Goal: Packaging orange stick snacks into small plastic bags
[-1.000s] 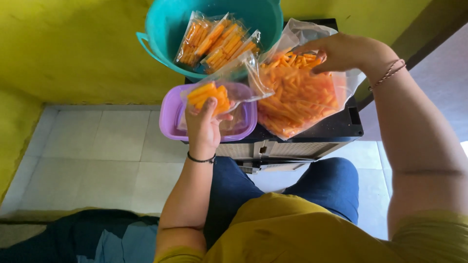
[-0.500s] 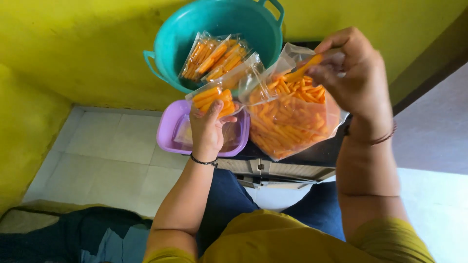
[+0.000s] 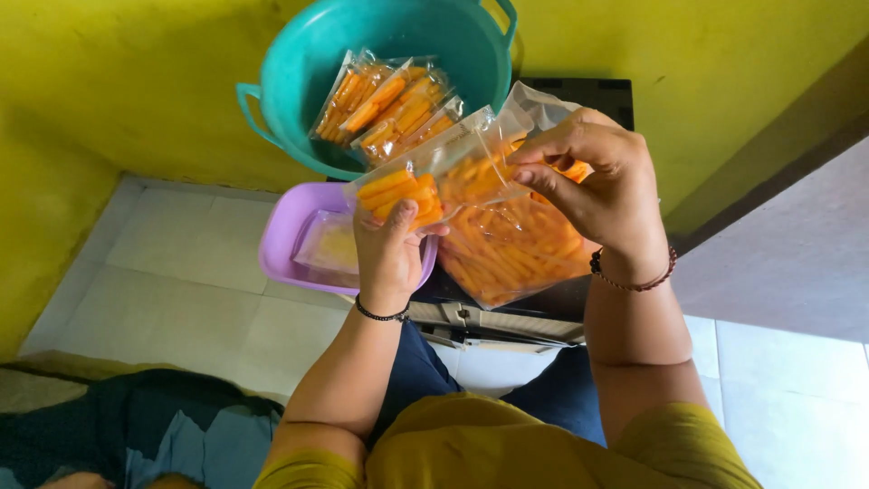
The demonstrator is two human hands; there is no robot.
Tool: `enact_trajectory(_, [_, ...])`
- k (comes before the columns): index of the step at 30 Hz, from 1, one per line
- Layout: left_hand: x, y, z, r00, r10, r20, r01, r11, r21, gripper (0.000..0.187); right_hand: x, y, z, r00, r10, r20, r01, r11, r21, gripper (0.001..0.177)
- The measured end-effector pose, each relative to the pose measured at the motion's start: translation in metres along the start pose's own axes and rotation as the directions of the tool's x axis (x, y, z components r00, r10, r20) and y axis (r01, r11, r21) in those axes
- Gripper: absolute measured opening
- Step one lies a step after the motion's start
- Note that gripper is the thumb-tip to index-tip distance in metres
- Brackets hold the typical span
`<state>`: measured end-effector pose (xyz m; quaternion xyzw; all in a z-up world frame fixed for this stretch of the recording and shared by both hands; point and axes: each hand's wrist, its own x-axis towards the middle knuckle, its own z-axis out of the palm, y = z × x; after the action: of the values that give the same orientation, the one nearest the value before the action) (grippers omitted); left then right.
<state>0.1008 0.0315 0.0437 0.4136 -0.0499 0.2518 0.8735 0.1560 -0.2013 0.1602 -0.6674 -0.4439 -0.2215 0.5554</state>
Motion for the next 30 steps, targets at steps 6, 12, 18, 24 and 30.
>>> enact_trajectory(6, [-0.007, 0.032, 0.034, 0.992, 0.023, 0.121, -0.033, 0.996, 0.081, 0.054, 0.021, -0.011, -0.015, 0.981, -0.101, 0.168, 0.114, 0.991, -0.07, 0.007])
enact_trajectory(12, [-0.007, 0.028, 0.044, 0.992, -0.009, 0.123, -0.005, 0.994, 0.112, 0.052, 0.029, 0.0, -0.021, 0.951, -0.176, 0.254, 0.194, 0.98, -0.047, 0.003])
enact_trajectory(18, [-0.008, 0.027, 0.04, 0.991, -0.036, 0.127, 0.013, 0.984, 0.179, 0.055, 0.036, -0.008, -0.03, 0.879, -0.243, 0.41, 0.309, 0.945, -0.103, 0.004])
enact_trajectory(24, [-0.01, 0.019, 0.031, 0.993, -0.046, 0.108, 0.033, 0.992, 0.125, 0.052, 0.05, -0.01, -0.034, 0.728, -0.257, 0.636, 0.243, 0.964, 0.111, 0.034])
enact_trajectory(30, [-0.01, 0.025, 0.037, 0.987, -0.092, 0.134, 0.08, 0.992, 0.094, 0.052, 0.052, -0.007, -0.026, 0.67, -0.265, 0.693, 0.264, 0.958, 0.11, 0.055])
